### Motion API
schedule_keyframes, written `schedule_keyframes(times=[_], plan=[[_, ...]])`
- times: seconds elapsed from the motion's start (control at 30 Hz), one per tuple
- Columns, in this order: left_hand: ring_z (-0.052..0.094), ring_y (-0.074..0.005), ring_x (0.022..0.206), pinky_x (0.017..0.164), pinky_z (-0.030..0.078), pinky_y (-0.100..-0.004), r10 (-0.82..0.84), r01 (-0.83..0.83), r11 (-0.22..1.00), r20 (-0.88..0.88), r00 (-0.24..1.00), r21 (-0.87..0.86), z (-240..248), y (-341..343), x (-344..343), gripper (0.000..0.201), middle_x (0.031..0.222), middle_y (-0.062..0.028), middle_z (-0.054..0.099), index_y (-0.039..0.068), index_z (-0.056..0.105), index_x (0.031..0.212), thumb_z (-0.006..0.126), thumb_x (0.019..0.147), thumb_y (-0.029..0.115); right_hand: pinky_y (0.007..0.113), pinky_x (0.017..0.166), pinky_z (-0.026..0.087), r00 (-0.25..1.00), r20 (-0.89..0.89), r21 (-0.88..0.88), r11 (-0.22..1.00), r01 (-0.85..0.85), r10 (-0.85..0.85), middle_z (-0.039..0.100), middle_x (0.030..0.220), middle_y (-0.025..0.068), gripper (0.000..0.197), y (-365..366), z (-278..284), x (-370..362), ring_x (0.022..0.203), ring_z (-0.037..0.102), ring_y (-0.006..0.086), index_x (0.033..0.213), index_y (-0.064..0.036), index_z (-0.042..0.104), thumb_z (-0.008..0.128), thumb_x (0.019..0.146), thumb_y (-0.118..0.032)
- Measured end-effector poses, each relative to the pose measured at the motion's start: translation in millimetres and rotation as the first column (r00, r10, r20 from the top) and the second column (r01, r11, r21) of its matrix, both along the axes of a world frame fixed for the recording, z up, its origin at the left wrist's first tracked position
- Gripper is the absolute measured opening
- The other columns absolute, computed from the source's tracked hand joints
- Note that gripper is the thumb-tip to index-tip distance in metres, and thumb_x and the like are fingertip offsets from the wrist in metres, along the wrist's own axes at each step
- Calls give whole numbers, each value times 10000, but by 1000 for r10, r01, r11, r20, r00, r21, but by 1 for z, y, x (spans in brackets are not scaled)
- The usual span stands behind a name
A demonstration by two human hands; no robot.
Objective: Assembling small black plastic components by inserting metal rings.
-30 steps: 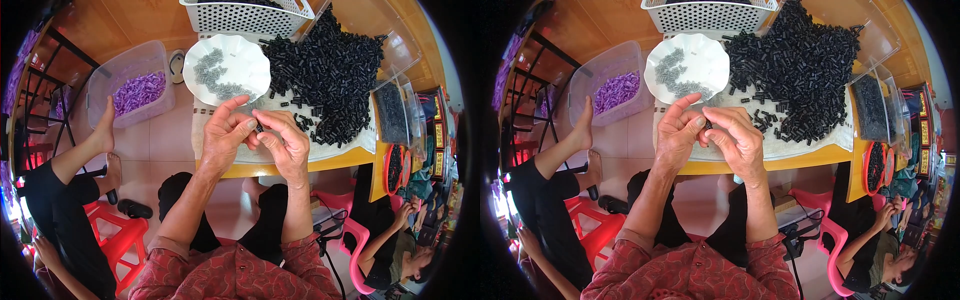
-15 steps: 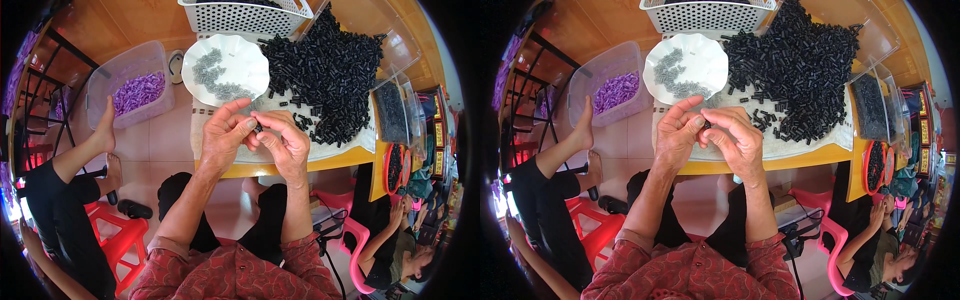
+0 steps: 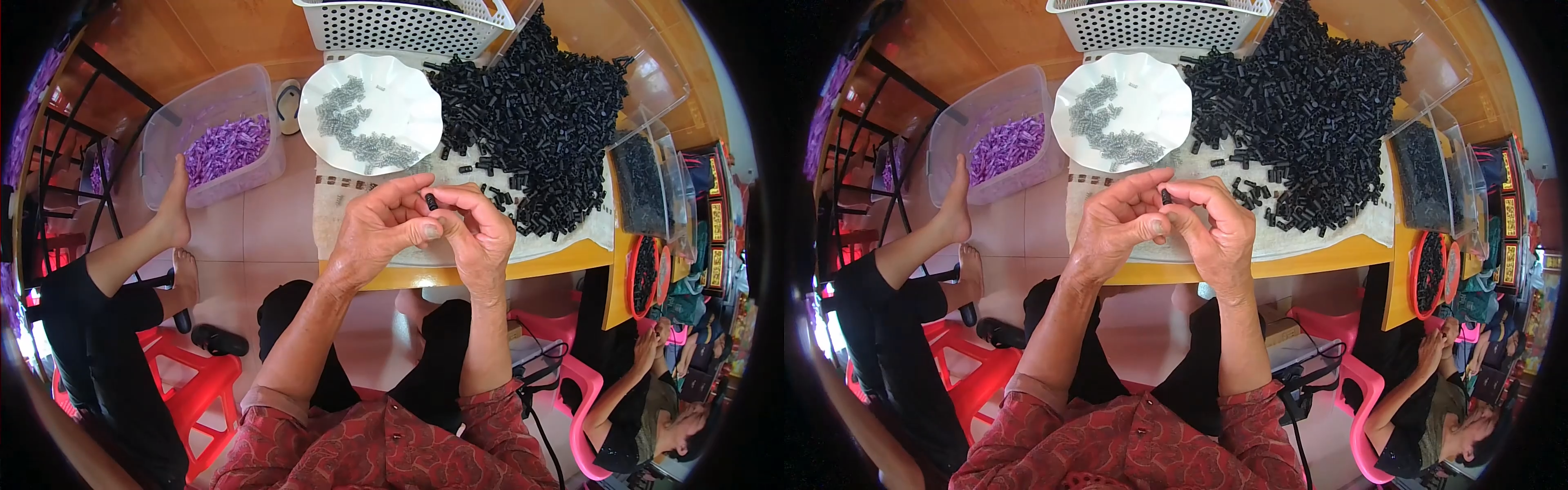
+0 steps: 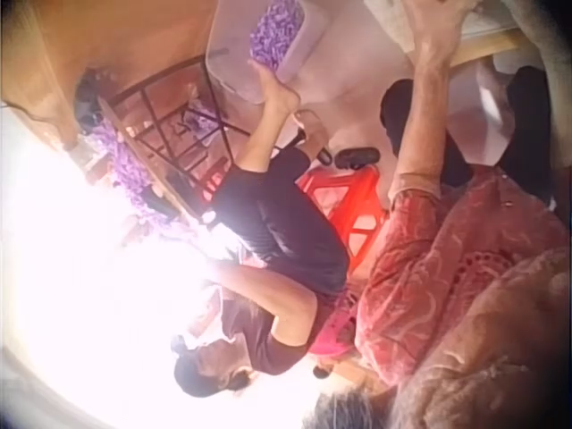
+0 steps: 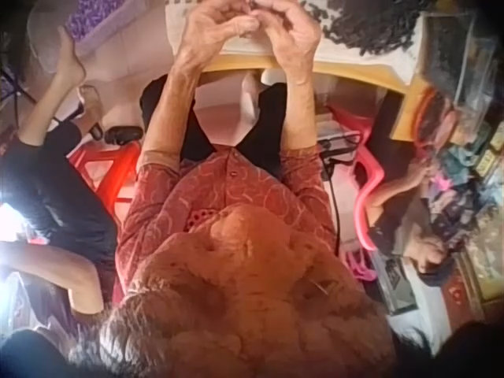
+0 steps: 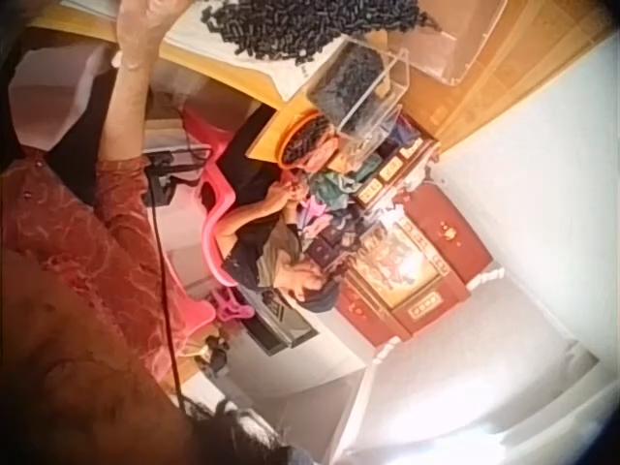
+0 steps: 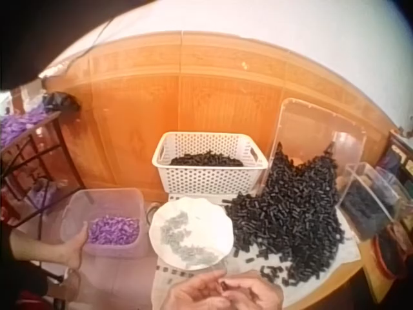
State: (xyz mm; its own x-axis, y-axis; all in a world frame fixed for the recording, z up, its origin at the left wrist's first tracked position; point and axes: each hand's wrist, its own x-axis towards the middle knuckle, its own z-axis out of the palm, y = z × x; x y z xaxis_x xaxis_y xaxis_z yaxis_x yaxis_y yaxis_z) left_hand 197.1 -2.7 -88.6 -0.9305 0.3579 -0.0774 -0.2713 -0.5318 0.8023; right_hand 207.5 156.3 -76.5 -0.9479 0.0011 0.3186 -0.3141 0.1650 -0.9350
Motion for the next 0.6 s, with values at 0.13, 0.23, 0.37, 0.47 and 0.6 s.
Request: schedule_keyframes(times=[0.13,0.23,0.37,0.47,0.6], plan=[[623,-103,769,668,538,-238,3,-3,1000,-2,1000,-28,4,-2,1,513,927,-64,645,-38,550,1306,739,830,-14,226,692,492,999,36,-79,997,-10,13,684,911,68,226,-2,1,2,794,623,112,1027,16,681,750,812,1],[621,-101,748,653,537,-238,26,-34,994,-78,997,-100,6,-1,2,483,912,-67,648,-36,569,1282,728,825,-31,214,672,489,998,66,-123,992,-13,22,677,903,61,230,-2,3,4,789,616,98,1037,26,680,742,815,20],[621,-102,733,648,537,-239,36,-48,992,-105,994,-115,6,-1,5,465,903,-71,652,-27,575,1275,716,832,-32,206,662,496,997,70,-162,987,-15,27,679,916,68,220,-4,4,6,787,626,97,1042,37,676,734,830,24],[622,-103,733,647,538,-240,48,-62,993,-146,988,-97,1,-1,6,446,905,-73,653,-14,581,1275,710,847,-20,206,674,507,997,71,-211,977,-14,30,686,928,76,209,-8,4,6,797,639,98,1040,35,675,733,840,18],[626,-105,740,658,546,-243,51,-75,989,-182,982,-126,2,-2,7,419,900,-75,652,2,586,1276,694,871,-7,209,686,515,997,80,-204,979,-7,24,691,939,82,197,-7,5,7,804,647,100,1031,35,673,735,846,7]])
